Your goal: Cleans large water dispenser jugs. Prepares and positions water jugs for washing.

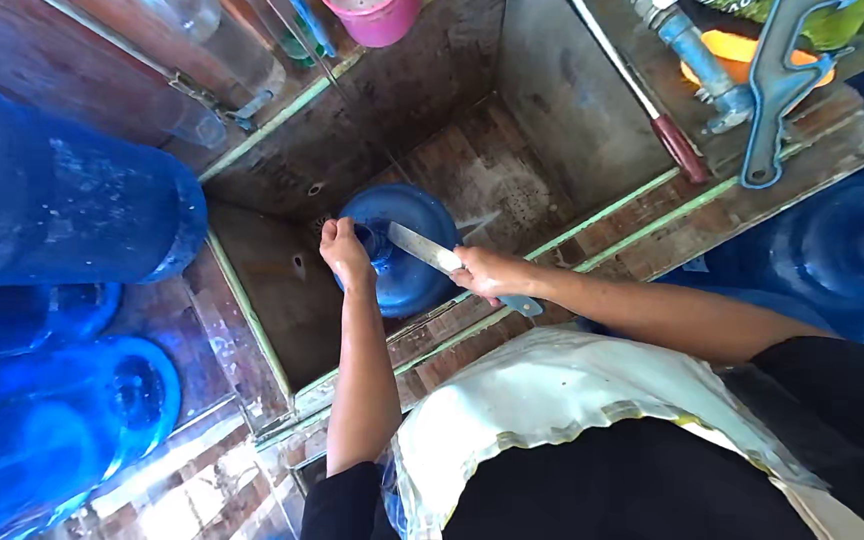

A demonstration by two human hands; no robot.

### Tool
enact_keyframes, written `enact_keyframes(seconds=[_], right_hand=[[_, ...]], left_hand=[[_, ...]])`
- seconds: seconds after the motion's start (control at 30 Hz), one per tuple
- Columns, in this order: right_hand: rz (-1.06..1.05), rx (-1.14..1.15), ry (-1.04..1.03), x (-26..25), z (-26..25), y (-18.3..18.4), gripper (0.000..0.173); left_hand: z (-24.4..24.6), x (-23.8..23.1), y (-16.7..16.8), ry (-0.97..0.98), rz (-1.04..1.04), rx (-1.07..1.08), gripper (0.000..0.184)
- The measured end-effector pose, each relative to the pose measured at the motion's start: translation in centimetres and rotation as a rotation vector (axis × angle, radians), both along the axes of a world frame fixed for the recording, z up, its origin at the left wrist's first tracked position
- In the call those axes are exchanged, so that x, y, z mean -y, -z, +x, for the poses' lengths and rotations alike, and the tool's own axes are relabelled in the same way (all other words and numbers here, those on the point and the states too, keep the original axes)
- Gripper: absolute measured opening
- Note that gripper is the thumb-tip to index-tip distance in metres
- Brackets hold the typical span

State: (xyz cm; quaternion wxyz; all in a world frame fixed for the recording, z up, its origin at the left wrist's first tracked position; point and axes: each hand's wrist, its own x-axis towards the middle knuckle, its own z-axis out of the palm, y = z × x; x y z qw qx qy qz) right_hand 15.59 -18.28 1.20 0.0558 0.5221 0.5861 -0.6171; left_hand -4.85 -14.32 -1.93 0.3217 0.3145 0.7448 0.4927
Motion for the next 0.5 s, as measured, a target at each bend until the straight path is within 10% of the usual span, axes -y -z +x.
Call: enact_keyframes(seconds=[0.5], right_hand=[[0.196,0.045,-0.074,0.8,0.3,-1.1,0.027]], left_hand=[[-0.6,0.2,0.5,0.056,0.017,-0.024,0.020]])
